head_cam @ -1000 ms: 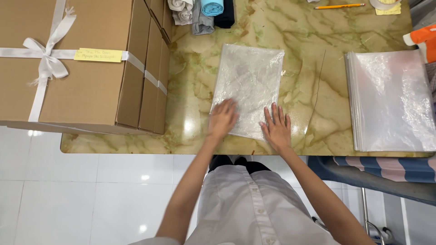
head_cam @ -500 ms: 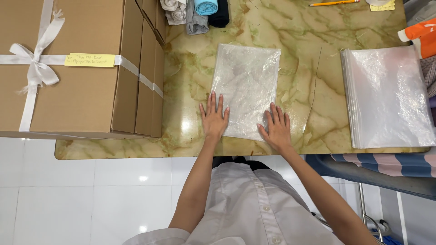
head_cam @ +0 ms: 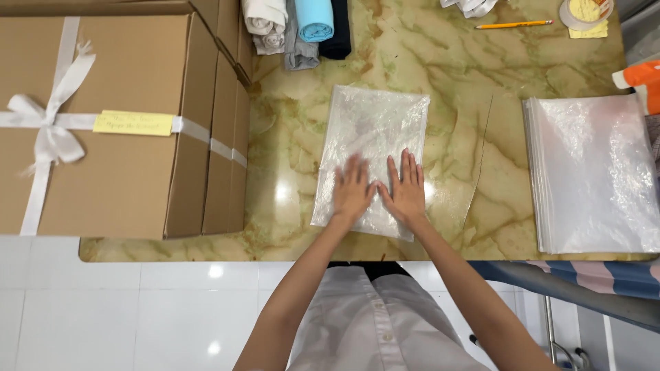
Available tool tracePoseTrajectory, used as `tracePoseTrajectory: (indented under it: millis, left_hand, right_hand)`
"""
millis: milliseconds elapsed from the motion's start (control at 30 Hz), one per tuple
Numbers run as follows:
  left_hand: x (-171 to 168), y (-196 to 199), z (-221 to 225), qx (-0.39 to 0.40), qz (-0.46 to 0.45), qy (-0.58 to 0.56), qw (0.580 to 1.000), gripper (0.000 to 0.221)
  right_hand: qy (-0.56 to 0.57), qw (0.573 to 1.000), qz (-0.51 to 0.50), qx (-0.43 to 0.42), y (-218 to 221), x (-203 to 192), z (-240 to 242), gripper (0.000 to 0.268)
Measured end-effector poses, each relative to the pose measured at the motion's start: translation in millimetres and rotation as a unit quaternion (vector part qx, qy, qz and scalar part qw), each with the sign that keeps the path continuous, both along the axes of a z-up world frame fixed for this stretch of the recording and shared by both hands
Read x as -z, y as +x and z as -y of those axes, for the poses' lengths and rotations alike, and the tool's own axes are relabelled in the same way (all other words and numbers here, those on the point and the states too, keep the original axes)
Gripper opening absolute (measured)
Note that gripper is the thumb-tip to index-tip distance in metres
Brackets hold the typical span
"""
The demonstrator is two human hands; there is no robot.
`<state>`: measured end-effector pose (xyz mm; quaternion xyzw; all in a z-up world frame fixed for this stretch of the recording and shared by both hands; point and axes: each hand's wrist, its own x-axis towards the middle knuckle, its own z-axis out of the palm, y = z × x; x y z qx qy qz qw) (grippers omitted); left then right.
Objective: The person packs a blue rolled item into a cardboard box, closes it, and stacks it. They then wrap a similar item in bubble wrap and place it on a stack. Later, they remove a yellow note and untie a white ribbon from a box, then open another box to remove a blue and white item.
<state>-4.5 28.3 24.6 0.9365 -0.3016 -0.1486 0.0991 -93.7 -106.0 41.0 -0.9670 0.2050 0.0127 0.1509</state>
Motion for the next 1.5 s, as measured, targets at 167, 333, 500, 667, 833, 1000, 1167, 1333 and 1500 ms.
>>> tracePoseTrajectory:
  millis: [167,333,500,667,833,1000,1167,1333,1500]
  left_hand:
    - [42,65,53,0.188,0.024,0.011,0.982,0.063]
    - [10,151,59,0.146,0.040,0.025,0.988,0.062]
    - [17,191,60,0.091,0.054,-0.020,0.994,0.063]
    - [15,187,62,0.085,0.073,-0.014,0.994,0.062]
    - [17,190,63,0.084,0.083,-0.047,0.992,0.062]
    - [20,191,62,0.086,0.091,-0.063,0.990,0.062]
    - [28,185,61,0.076,0.084,-0.057,0.992,0.064]
    - [14,105,6,0.024,0.066,-0.048,0.996,0.063]
    - [12,39,-52,-0.021,0.095,-0.077,0.992,0.064]
  right_hand:
    - [-0.038,0.999,0.022,-0.020,0,1,3,0.065]
    - [-0.006,1.000,-0.013,-0.010,2,-7,5,0.068]
    - [-0.039,0.999,0.025,-0.012,8,10,17,0.065]
    - [-0.107,0.980,0.164,-0.019,77,10,45,0.048]
    - [0.012,0.997,0.048,-0.062,161,11,61,0.065]
    - [-0.084,0.983,0.160,0.039,142,13,82,0.070]
    - [-0.079,0.987,0.026,0.140,138,21,86,0.078]
    - [-0.056,0.990,0.007,0.131,136,18,86,0.079]
    - [-0.058,0.992,-0.016,0.107,139,20,82,0.081]
